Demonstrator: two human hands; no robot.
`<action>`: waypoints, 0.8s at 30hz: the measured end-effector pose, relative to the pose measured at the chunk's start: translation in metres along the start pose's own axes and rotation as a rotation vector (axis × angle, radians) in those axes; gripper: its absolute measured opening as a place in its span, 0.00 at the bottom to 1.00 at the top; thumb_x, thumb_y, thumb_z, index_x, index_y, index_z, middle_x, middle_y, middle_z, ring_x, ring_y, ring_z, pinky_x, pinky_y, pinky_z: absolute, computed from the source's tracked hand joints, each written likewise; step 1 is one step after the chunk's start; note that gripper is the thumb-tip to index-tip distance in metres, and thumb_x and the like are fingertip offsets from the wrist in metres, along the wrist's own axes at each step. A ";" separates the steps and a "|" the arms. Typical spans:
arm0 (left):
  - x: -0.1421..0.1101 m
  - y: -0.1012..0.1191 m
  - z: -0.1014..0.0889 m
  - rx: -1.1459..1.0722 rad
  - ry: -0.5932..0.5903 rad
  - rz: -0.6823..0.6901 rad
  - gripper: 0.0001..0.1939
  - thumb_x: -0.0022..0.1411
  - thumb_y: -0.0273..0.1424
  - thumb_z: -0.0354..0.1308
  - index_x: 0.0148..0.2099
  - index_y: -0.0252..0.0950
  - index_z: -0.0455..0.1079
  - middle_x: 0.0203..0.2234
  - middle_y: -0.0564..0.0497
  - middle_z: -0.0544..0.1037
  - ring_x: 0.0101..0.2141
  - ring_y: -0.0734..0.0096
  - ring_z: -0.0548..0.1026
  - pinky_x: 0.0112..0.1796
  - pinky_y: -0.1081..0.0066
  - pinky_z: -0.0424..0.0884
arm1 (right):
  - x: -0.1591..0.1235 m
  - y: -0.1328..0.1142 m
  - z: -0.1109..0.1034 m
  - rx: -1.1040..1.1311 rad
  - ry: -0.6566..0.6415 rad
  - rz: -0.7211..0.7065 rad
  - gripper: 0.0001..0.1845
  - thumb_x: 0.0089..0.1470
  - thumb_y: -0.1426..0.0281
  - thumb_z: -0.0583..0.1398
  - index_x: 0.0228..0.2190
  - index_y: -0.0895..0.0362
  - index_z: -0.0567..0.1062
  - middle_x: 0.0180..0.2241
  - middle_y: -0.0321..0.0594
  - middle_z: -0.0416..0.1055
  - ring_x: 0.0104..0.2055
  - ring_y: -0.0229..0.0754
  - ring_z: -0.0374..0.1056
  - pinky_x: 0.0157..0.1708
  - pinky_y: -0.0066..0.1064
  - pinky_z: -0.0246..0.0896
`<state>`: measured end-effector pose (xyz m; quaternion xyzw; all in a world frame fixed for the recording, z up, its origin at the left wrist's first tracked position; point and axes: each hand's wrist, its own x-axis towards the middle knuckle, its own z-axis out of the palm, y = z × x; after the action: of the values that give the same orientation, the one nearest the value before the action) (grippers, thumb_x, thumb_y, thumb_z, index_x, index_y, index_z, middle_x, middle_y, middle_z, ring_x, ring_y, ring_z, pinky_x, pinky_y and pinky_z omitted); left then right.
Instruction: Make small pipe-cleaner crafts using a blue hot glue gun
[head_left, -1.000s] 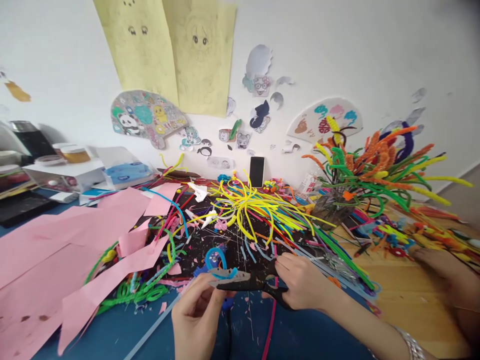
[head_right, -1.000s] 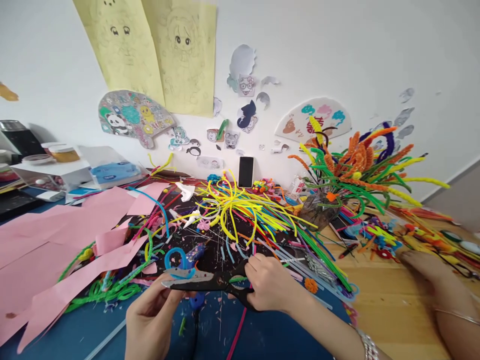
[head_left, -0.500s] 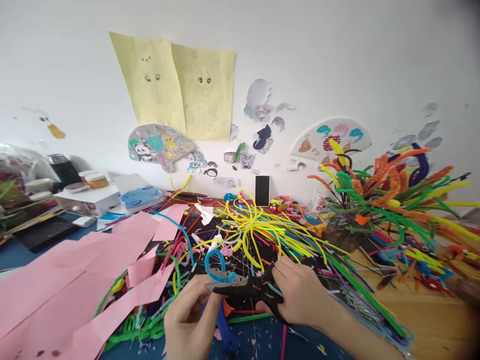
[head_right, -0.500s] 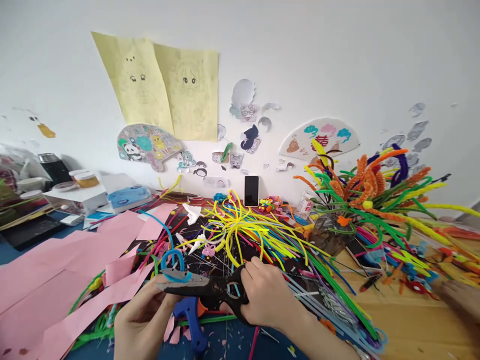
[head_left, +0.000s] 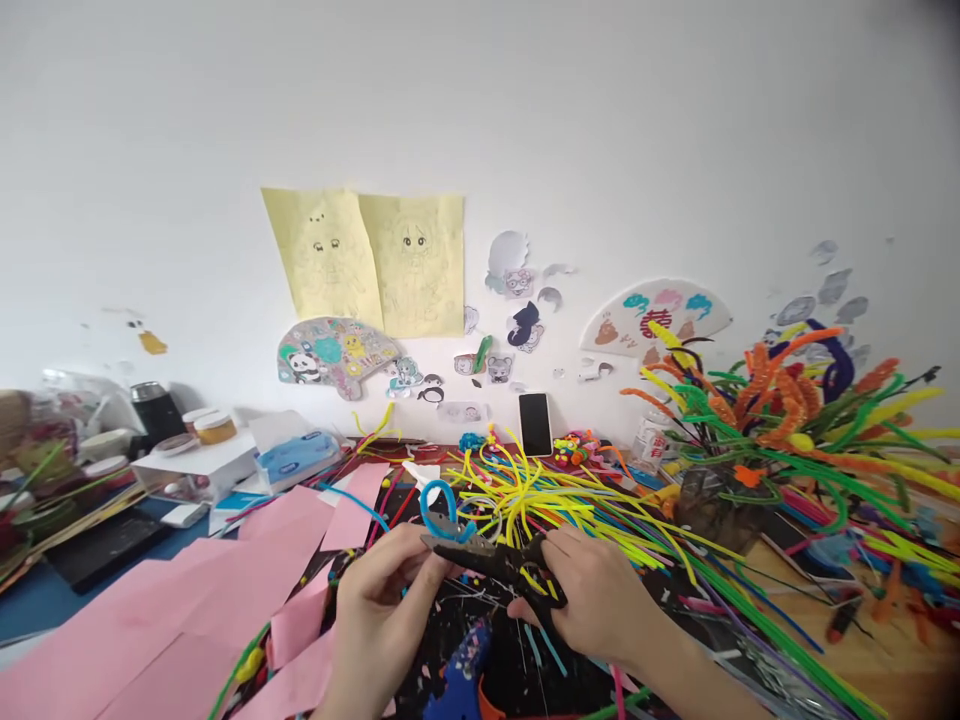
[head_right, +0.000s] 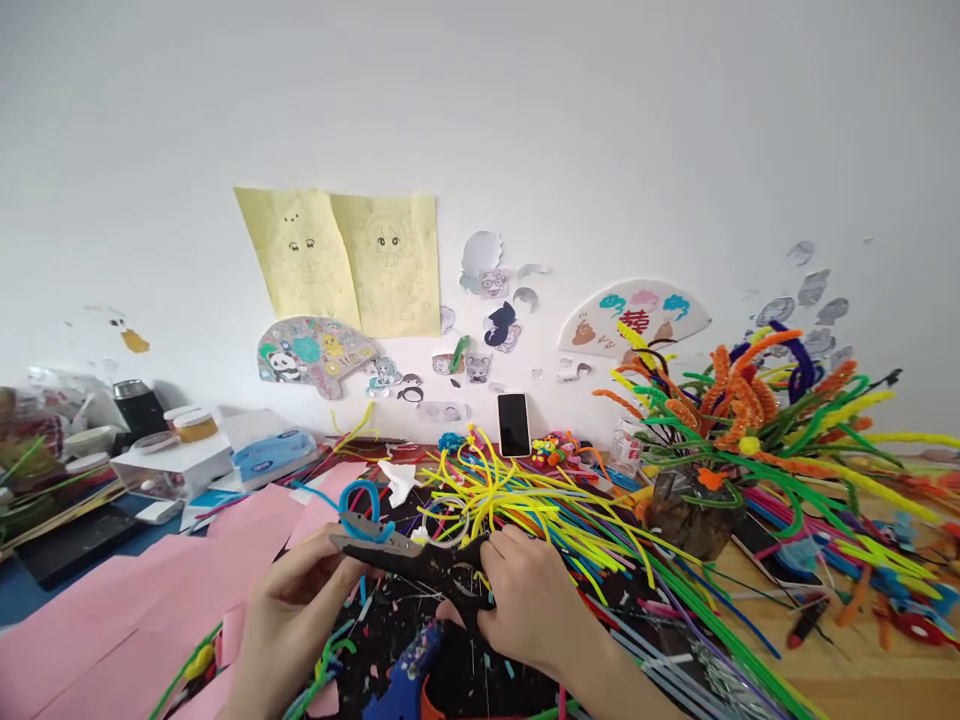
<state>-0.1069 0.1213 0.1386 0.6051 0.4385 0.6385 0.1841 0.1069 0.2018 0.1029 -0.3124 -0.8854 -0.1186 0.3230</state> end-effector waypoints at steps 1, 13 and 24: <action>0.007 -0.002 -0.001 0.002 -0.025 0.004 0.07 0.61 0.27 0.60 0.32 0.38 0.78 0.25 0.50 0.80 0.27 0.69 0.77 0.29 0.76 0.72 | 0.004 -0.001 -0.001 -0.022 -0.011 0.036 0.21 0.54 0.52 0.60 0.22 0.56 0.70 0.24 0.39 0.70 0.28 0.44 0.66 0.27 0.35 0.49; 0.040 -0.029 0.007 -0.103 0.035 -0.039 0.05 0.61 0.32 0.60 0.32 0.38 0.72 0.26 0.53 0.75 0.28 0.72 0.73 0.31 0.79 0.71 | 0.035 0.000 0.013 -0.018 -0.059 0.219 0.17 0.46 0.56 0.65 0.25 0.56 0.71 0.27 0.41 0.71 0.33 0.49 0.66 0.31 0.37 0.57; 0.047 -0.039 0.008 -0.106 0.034 -0.099 0.05 0.59 0.31 0.62 0.30 0.38 0.74 0.23 0.54 0.73 0.25 0.73 0.71 0.25 0.80 0.67 | 0.027 0.021 0.026 0.021 0.125 0.224 0.18 0.39 0.81 0.56 0.37 0.58 0.70 0.33 0.44 0.75 0.35 0.48 0.70 0.35 0.36 0.63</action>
<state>-0.1202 0.1813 0.1356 0.5612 0.4366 0.6610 0.2399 0.0906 0.2417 0.1004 -0.3978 -0.8243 -0.0920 0.3922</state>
